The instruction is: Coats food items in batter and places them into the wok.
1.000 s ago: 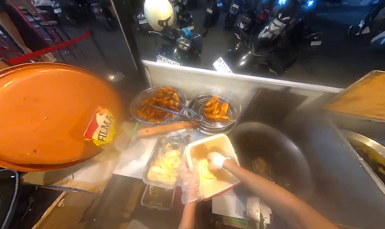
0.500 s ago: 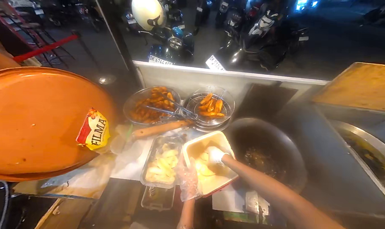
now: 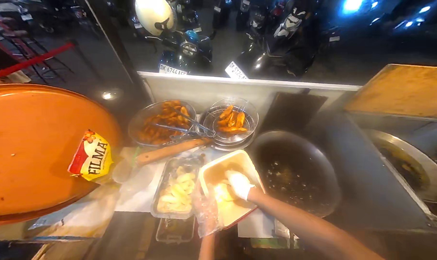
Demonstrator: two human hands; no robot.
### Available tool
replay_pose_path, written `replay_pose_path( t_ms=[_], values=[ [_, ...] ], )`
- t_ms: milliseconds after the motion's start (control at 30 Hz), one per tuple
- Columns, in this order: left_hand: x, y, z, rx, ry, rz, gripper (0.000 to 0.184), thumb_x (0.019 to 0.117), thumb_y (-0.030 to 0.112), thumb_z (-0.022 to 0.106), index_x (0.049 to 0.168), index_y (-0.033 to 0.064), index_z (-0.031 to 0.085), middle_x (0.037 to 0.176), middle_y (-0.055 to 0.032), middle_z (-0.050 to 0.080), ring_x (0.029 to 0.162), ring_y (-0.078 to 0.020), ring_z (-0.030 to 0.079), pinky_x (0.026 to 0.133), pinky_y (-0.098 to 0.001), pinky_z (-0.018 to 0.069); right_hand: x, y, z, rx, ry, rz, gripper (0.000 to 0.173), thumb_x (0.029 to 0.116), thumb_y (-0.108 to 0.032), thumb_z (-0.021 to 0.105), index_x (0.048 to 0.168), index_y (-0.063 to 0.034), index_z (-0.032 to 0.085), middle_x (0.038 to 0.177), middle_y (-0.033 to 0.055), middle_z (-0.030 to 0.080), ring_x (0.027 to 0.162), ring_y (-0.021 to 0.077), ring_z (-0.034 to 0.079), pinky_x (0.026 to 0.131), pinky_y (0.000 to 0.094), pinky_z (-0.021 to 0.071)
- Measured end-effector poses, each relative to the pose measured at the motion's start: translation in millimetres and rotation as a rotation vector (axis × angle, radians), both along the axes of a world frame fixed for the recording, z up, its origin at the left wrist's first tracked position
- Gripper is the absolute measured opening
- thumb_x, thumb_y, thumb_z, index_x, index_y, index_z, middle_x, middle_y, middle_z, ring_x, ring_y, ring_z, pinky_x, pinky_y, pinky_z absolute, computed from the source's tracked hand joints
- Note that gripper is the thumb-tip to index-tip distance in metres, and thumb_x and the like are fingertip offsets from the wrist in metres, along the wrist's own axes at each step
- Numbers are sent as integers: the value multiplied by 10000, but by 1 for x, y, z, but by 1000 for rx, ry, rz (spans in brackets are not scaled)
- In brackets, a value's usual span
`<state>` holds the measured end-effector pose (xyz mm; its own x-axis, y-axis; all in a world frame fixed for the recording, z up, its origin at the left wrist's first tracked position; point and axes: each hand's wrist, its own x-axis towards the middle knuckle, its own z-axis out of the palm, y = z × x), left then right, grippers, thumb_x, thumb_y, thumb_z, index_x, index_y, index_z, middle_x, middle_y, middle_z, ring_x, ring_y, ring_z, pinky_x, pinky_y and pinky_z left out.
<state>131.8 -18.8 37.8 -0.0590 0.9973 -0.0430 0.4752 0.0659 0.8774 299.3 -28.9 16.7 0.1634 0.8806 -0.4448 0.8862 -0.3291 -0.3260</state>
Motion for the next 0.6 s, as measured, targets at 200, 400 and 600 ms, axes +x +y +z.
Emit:
replay_pose_path(
  t_ms=[200, 400, 600],
  values=[
    [2, 3, -1, -41, 34, -20, 458, 965, 215, 698, 1376, 29, 620, 1257, -213, 686, 1189, -355, 649, 1048, -562, 479, -7, -15, 34, 121, 82, -44, 437, 1066, -325, 525, 1397, -39, 532, 1299, 243, 629, 1234, 415, 616, 1011, 589, 520],
    [1, 1, -13, -20, 2, -28, 488, 975, 306, 664, 1399, 72, 605, 1304, -189, 664, 1214, -350, 630, 1046, -596, 475, -7, -13, 26, 32, 131, 39, 507, 940, -166, 671, 1395, 4, 525, 1343, 272, 592, 1285, 448, 559, 1038, 619, 482],
    [4, -6, -28, 9, -51, 17, 512, 949, 282, 708, 1409, 82, 601, 1298, -176, 670, 1197, -332, 641, 1036, -565, 495, -37, 12, 33, -159, 164, 86, 280, 952, -94, 664, 1195, 46, 666, 1257, 300, 632, 1209, 481, 595, 960, 678, 495]
  ],
)
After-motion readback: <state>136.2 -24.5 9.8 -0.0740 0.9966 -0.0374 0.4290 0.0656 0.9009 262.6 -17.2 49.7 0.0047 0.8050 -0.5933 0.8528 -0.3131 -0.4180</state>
